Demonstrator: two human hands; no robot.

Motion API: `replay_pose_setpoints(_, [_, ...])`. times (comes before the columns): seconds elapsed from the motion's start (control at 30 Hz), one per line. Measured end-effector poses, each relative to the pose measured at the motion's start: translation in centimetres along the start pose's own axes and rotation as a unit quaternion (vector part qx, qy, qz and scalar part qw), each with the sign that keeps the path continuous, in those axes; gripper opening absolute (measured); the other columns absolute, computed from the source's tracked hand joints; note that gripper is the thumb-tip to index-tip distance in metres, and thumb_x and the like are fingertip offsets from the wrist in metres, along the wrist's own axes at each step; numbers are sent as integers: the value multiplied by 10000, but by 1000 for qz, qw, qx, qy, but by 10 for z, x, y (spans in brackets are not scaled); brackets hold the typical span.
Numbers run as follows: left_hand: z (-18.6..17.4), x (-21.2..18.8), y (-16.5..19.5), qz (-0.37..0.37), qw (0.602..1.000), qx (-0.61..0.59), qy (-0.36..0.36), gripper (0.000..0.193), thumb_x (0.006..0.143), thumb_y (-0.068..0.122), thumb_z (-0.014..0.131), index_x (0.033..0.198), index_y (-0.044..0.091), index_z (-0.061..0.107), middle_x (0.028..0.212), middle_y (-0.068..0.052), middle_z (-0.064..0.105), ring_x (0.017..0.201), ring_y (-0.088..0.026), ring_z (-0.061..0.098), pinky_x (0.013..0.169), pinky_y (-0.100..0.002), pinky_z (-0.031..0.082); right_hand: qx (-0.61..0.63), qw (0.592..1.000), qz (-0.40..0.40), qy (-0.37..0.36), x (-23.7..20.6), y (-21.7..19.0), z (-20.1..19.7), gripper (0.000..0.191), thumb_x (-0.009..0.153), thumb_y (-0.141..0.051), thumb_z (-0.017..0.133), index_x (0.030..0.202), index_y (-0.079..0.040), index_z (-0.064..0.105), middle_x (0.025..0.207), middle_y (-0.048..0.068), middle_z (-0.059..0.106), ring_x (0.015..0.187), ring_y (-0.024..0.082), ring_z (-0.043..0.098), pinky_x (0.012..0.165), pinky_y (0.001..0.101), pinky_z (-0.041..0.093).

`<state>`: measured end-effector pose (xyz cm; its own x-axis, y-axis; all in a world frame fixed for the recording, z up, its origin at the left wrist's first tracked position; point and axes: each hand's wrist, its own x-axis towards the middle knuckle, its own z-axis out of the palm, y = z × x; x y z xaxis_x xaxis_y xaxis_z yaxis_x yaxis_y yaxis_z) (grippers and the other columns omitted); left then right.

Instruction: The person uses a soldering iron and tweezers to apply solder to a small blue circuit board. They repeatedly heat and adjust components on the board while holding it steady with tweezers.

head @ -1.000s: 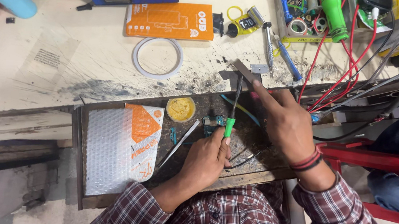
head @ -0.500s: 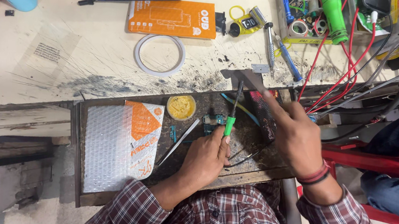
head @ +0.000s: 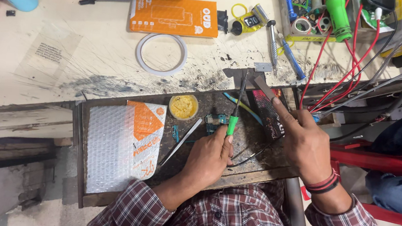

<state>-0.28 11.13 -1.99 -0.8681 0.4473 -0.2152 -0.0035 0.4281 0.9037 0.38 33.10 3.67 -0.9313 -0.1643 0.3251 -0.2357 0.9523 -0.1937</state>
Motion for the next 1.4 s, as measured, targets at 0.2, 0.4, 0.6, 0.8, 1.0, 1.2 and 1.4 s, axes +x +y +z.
replay_pose_setpoints(0.2, [-3,0,4,-2,1000,-5,0,308,1082,200,428,1288,-6,526,768,-112,717,631,-214,768,531,-343,616,1,1000,-30,-2,34,-6,14,644,868,45,625,1459,-210,616,954,129,623,745,348,655,647,455,527])
replay_pose_setpoints(0.4, [-5,-3,5,3,1000,-27,10,318,1068,192,429,1320,33,542,764,-108,717,632,-221,770,555,-368,606,-4,1000,-19,-8,26,-5,11,643,877,37,627,1466,-220,614,943,130,616,740,352,653,643,455,524])
replay_pose_setpoints(0.6, [0,0,0,-18,1000,2,-1,295,1095,217,444,1273,7,548,785,-104,728,637,-218,769,566,-367,611,-5,1000,-3,-4,1,0,1,655,861,53,611,1457,-218,610,997,125,650,755,352,665,645,452,534])
replay_pose_setpoints(0.8, [0,0,0,-10,1000,-4,-5,335,1068,150,439,1365,14,510,812,-111,726,651,-212,777,550,-323,646,18,999,-31,-1,35,-8,12,620,893,42,605,1462,-205,608,987,133,641,760,355,667,654,454,535])
replay_pose_setpoints(1.0, [-2,-2,2,10,1000,-26,12,335,1066,182,434,1342,28,544,782,-108,730,631,-214,776,548,-344,627,-3,1000,-10,-19,30,-8,7,616,892,24,618,1467,-199,613,944,149,617,732,363,650,636,461,519])
replay_pose_setpoints(1.2, [0,0,0,18,1000,8,24,303,1100,257,431,1213,8,560,736,-105,733,616,-237,765,557,-375,590,-6,1000,-8,-6,3,-2,-1,610,892,32,610,1453,-207,610,970,125,639,751,354,657,643,450,527])
replay_pose_setpoints(1.4, [-2,0,2,8,1000,-15,18,312,1071,224,437,1279,19,547,782,-116,732,636,-228,776,538,-363,616,11,999,-35,1,33,-5,15,604,908,33,622,1465,-199,609,954,127,626,757,350,659,656,452,529])
